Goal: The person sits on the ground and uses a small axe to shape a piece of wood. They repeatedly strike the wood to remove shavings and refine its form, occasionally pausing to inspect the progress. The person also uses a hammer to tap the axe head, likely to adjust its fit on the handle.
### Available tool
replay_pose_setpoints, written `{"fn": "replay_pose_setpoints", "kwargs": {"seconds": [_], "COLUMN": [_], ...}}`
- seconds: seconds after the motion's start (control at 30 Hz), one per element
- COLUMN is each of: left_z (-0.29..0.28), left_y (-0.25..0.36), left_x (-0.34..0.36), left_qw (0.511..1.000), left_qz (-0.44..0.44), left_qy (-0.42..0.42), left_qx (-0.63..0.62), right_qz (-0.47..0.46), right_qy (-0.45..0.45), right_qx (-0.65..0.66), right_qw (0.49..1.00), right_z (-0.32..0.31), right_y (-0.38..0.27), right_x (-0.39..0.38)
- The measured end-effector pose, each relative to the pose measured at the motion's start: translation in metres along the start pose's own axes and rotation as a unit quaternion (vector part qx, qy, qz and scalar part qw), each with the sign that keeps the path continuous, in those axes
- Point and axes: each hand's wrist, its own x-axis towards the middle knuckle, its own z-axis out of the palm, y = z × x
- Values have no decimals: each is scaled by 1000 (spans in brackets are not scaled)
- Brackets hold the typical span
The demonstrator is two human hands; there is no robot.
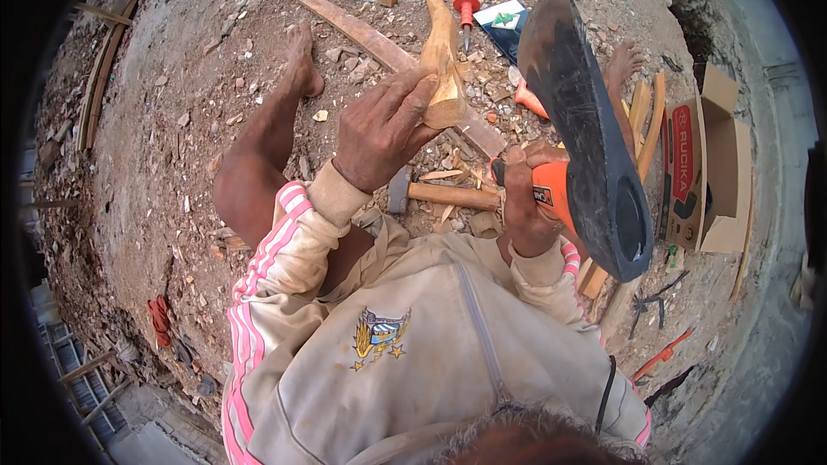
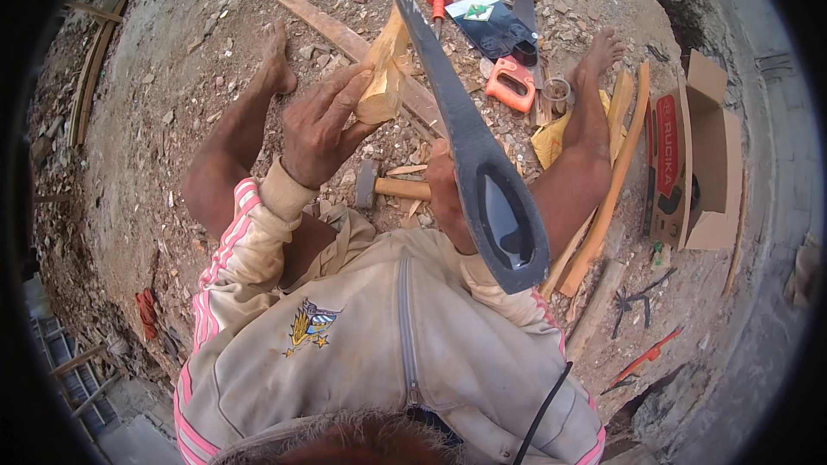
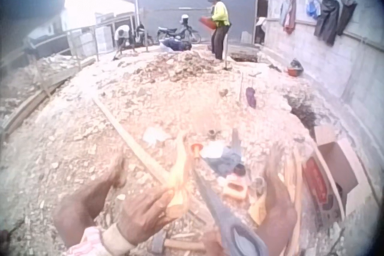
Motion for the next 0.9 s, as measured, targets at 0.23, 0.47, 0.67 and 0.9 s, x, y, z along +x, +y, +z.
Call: {"fn": "replay_pose_setpoints", "kwargs": {"seconds": [0.23,0.47,0.67,0.9], "left_z": [-2,3,2,-2], "left_y": [0,-6,-9,-9], "left_x": [-12,-10,-16,-10], "left_qw": [1000,997,994,995], "left_qz": [-7,-35,-55,-48], "left_qy": [-6,41,74,55], "left_qx": [-11,-58,-67,-65], "right_qz": [119,-2,60,65], "right_qy": [8,11,-28,-60], "right_qx": [-84,-38,22,-105], "right_qw": [989,999,998,990], "right_z": [3,0,-15,-2], "right_y": [17,5,-7,-1], "right_x": [-2,-4,-3,2]}}
